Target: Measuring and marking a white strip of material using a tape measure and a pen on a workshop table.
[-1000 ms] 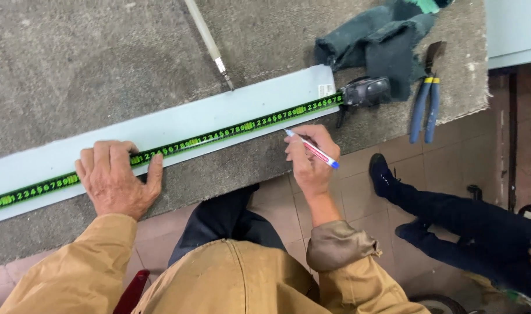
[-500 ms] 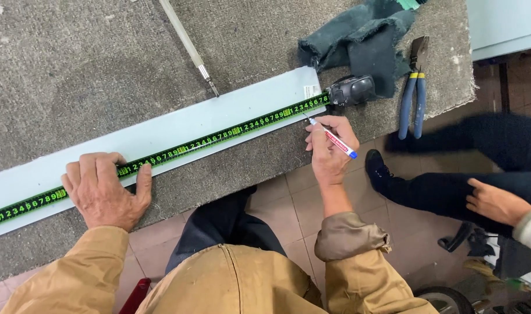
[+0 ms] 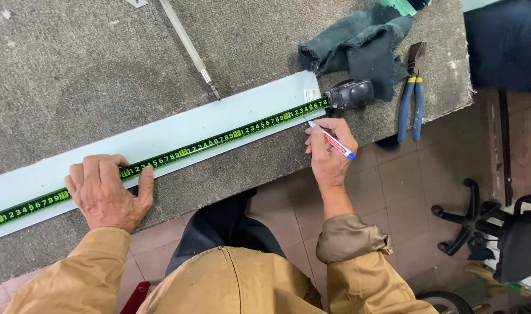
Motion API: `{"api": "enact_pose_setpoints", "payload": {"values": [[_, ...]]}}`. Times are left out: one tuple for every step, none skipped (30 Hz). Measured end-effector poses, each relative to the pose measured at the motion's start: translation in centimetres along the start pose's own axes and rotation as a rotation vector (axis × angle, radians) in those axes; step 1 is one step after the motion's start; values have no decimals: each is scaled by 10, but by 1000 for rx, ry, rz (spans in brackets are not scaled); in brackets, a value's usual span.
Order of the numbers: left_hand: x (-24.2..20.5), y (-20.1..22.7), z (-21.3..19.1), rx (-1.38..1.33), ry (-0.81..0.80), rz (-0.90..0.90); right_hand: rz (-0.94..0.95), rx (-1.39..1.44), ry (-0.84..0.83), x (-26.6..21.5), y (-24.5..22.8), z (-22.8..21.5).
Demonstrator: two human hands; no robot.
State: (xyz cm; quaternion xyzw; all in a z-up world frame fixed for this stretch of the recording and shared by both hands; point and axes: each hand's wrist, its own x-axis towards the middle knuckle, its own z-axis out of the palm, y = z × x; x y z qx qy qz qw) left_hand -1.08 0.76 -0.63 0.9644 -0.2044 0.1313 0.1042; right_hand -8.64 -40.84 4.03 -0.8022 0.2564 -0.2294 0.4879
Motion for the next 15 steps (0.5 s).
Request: {"api": "enact_pose_setpoints", "payload": {"values": [[0,0,0,-4,6,0,1,-4,3,0,0,0],[1,0,0,-3,9,0,-1,-3,3,1,0,0],[1,1,0,-3,12,1,-12,-12,-1,1,-1,0],[1,1,-1,-3,14,1,-23,-23,-7,1,-2,0],[1,1,0,-2,16,0,-25,-22,-7,0,-1,0],[1,1,0,-2,20,3,-23,-4,4,-1,0,-1],[1,1,0,-2,24,6,-20,15,15,-1,0,-1],[0,4,1,0,30,-4,-28,16,8,-5,-2,-3],[0,7,0,43,-110,-57,3,109,59,-9,-6,-4],[5,2,-2,103,-236,-117,27,222,104,-7,-10,5],[6,10,-1,121,-215,-133,10,246,90,-9,-5,-8],[10,12,-3,19,-105,-105,-55,195,109,-11,-1,-14],[13,13,-6,-82,5,-71,-119,144,131,-12,3,-20],[13,17,-7,-54,21,-93,-131,172,108,-5,-3,-30],[13,21,-7,-112,-4,-92,-270,31,155,4,-8,-40]]}}
